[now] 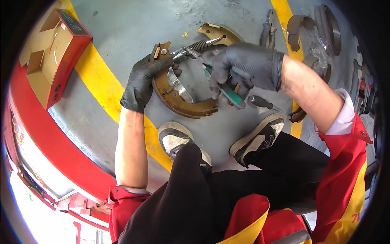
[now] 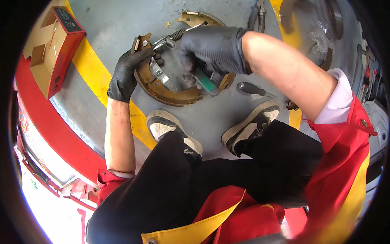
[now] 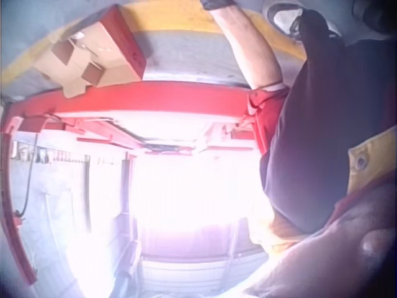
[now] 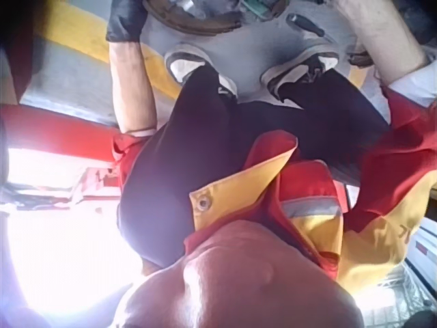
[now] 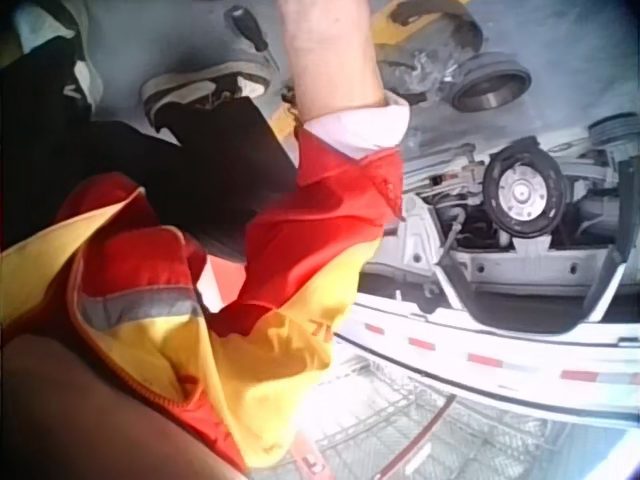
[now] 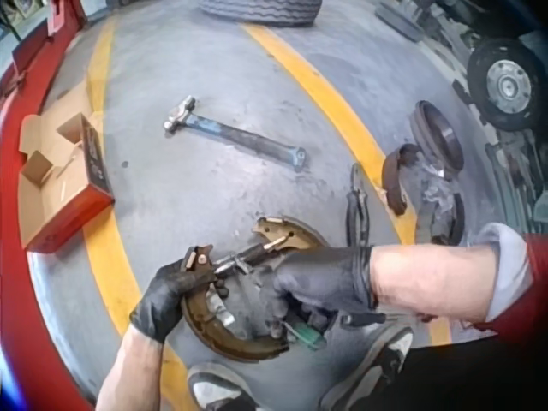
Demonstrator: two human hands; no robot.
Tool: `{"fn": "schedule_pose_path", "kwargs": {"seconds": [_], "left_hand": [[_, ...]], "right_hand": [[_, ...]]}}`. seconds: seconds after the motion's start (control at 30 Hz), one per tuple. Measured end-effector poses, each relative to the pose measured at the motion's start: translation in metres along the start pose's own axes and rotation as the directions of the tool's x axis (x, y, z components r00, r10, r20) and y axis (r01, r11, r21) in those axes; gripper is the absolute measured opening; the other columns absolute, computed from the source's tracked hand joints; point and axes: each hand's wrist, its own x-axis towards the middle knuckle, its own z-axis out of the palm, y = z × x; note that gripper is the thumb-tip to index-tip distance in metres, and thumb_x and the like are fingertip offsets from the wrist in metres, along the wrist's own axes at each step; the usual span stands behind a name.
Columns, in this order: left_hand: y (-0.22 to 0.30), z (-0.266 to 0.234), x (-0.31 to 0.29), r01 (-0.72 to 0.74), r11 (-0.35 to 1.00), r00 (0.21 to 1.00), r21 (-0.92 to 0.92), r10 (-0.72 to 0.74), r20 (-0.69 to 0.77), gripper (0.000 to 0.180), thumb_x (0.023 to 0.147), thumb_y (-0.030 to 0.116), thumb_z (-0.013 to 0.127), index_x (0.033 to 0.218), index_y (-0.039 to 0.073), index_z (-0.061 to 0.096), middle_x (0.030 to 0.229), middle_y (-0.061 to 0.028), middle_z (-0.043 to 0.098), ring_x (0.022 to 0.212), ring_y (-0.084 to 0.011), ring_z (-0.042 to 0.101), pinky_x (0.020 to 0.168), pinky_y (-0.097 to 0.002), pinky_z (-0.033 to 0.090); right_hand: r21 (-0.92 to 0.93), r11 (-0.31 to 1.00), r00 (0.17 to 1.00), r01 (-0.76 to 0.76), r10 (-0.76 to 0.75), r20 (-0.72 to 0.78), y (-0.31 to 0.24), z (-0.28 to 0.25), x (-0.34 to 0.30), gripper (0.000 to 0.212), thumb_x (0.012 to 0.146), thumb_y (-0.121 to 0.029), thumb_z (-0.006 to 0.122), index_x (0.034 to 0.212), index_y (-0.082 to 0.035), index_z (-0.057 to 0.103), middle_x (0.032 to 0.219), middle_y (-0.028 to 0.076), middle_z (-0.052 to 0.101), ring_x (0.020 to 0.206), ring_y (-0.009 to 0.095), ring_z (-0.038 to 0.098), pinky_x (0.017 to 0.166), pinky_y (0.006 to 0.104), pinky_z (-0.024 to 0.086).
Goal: The person assembles a drum brake assembly on the floor, attaching brake shoes to a backing plate, installing springs and adjusters, and using pliers and a screwdriver to secure components.
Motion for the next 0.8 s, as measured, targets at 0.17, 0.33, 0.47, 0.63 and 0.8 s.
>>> {"fn": "schedule_pose_path", "kwargs": {"seconds": [0.17, 0.33, 0.47, 0.63, 0.8], "left_hand": [[-0.001, 0.003, 0.004, 0.01, 0.999, 1.0, -0.032, -0.01, 0.008, 0.033, 0.092, 0.011, 0.072, 0.116, -0.01, 0.063, 0.104, -0.0159, 0.073, 0.09, -0.0244, 0.074, 0.086, -0.0347, 0.059], [-0.003, 0.007, 0.009, 0.009, 0.998, 0.999, -0.059, -0.007, 0.047, 0.033, 0.092, 0.01, 0.072, 0.116, -0.01, 0.064, 0.105, -0.0164, 0.073, 0.09, -0.0251, 0.074, 0.087, -0.035, 0.059], [-0.002, 0.0, 0.003, -0.004, 1.0, 1.0, 0.017, 0.004, 0.01, 0.032, 0.092, 0.01, 0.072, 0.116, -0.009, 0.064, 0.104, -0.0162, 0.073, 0.09, -0.025, 0.074, 0.087, -0.0346, 0.059], [-0.003, -0.002, 0.005, 0.007, 0.999, 1.0, -0.046, -0.007, 0.001, 0.032, 0.091, 0.011, 0.073, 0.115, -0.009, 0.065, 0.102, -0.0157, 0.073, 0.089, -0.0237, 0.074, 0.086, -0.0335, 0.059], [-0.003, 0.005, 0.008, -0.005, 0.999, 1.0, -0.036, 0.006, 0.026, 0.031, 0.092, 0.011, 0.074, 0.114, -0.009, 0.064, 0.102, -0.0158, 0.073, 0.089, -0.0233, 0.074, 0.085, -0.0331, 0.059]], "right_hand": [[-0.339, 0.939, 0.973, 0.062, -0.133, -0.188, 0.048, 0.025, 0.016, 0.063, 0.089, -0.02, 0.053, 0.146, 0.008, 0.045, 0.076, 0.015, 0.062, 0.055, 0.02, 0.063, 0.058, 0.0315, 0.052], [-0.294, 0.914, 0.905, 0.278, -0.352, -0.239, 0.091, 0.03, 0.038, 0.046, 0.094, -0.022, 0.052, 0.131, 0.005, 0.047, 0.076, 0.012, 0.064, 0.065, 0.018, 0.067, 0.06, 0.0335, 0.054], [-0.006, 0.997, 0.997, 0.082, -0.082, -0.01, 0.011, 0.003, -0.003, 0.021, 0.087, -0.022, 0.058, 0.085, -0.001, 0.064, 0.091, 0.015, 0.069, 0.069, 0.023, 0.069, 0.055, 0.0389, 0.057], [-0.283, 0.954, 0.974, 0.104, -0.155, -0.165, 0.041, 0.018, 0.018, 0.035, 0.085, -0.016, 0.059, 0.116, -0.002, 0.059, 0.099, 0.014, 0.068, 0.067, 0.02, 0.065, 0.058, 0.0358, 0.054], [-0.507, 0.831, 0.875, 0.227, -0.403, -0.268, 0.087, 0.026, 0.04, 0.041, 0.092, -0.011, 0.054, 0.131, 0.0, 0.053, 0.1, 0.015, 0.067, 0.069, 0.018, 0.066, 0.066, 0.0311, 0.054]]}}
